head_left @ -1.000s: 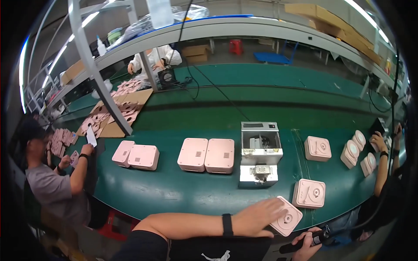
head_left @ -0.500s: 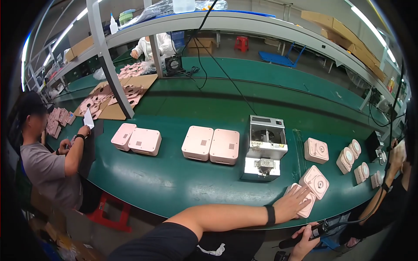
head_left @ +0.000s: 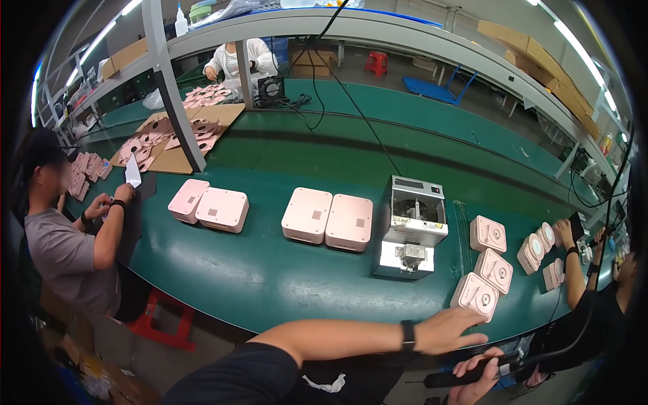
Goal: The person picks up a pink electronic device, uses a power screwdriver to drive screws into its base, and sets it aside. They then repeat the process with another pink device.
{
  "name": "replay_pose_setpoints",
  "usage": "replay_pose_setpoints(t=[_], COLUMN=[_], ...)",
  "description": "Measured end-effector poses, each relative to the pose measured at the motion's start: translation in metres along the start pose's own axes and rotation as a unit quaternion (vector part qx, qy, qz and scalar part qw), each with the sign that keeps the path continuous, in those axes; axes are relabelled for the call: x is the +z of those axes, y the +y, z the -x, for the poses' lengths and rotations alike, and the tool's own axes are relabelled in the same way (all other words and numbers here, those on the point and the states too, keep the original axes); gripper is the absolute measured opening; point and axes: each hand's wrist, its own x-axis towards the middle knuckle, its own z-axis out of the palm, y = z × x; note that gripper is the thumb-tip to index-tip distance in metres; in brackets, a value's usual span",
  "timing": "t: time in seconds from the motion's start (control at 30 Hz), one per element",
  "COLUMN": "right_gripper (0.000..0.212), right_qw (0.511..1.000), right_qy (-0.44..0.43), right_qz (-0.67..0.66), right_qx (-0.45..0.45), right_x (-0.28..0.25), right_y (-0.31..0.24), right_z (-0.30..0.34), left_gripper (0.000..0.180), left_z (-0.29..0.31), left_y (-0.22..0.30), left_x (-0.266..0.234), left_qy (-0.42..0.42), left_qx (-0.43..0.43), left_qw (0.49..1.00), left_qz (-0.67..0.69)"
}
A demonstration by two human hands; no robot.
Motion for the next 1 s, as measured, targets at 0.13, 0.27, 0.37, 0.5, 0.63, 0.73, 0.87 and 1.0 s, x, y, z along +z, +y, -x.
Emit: replay_pose_setpoints(t=[0.13, 0.27, 0.37, 0.5, 0.63, 0.73, 0.87, 1.0], right_gripper=[0.030, 0.053, 0.056, 0.047, 0.043, 0.043, 0.051, 0.063], right_qw=[0.987, 0.906, 0.755, 0.651, 0.600, 0.636, 0.778, 0.819], right_qy=[-0.115, -0.411, -0.633, -0.708, -0.623, -0.562, -0.518, -0.325], right_qz=[-0.100, 0.068, 0.166, 0.273, 0.459, 0.483, 0.356, 0.418], right_qx=[0.047, 0.075, -0.041, -0.023, -0.202, -0.213, -0.014, -0.220], right_x=[0.050, 0.129, 0.221, 0.330, 0.479, 0.582, 0.707, 0.741], right_y=[0.001, 0.003, -0.010, 0.043, 0.133, 0.230, 0.312, 0.392], right_z=[-0.012, -0.025, -0.064, -0.118, -0.166, -0.230, -0.274, -0.317], left_gripper=[0.056, 0.045, 0.039, 0.039, 0.037, 0.039, 0.038, 0.051], left_z=[0.081, 0.144, 0.216, 0.283, 0.311, 0.315, 0.330, 0.338], left_y=[0.055, 0.063, 0.093, 0.090, 0.092, 0.079, 0.065, 0.050], left_x=[-0.047, -0.071, -0.131, -0.200, -0.254, -0.293, -0.325, -0.365], left_qy=[-0.115, 0.111, 0.236, 0.310, 0.310, 0.209, 0.205, 0.225], left_qx=[-0.045, -0.088, -0.168, -0.011, -0.033, -0.156, -0.177, -0.172], left_qw=[0.978, 0.959, 0.898, 0.840, 0.838, 0.851, 0.869, 0.925], left_qz=[0.170, 0.246, 0.330, 0.445, 0.447, 0.455, 0.414, 0.255])
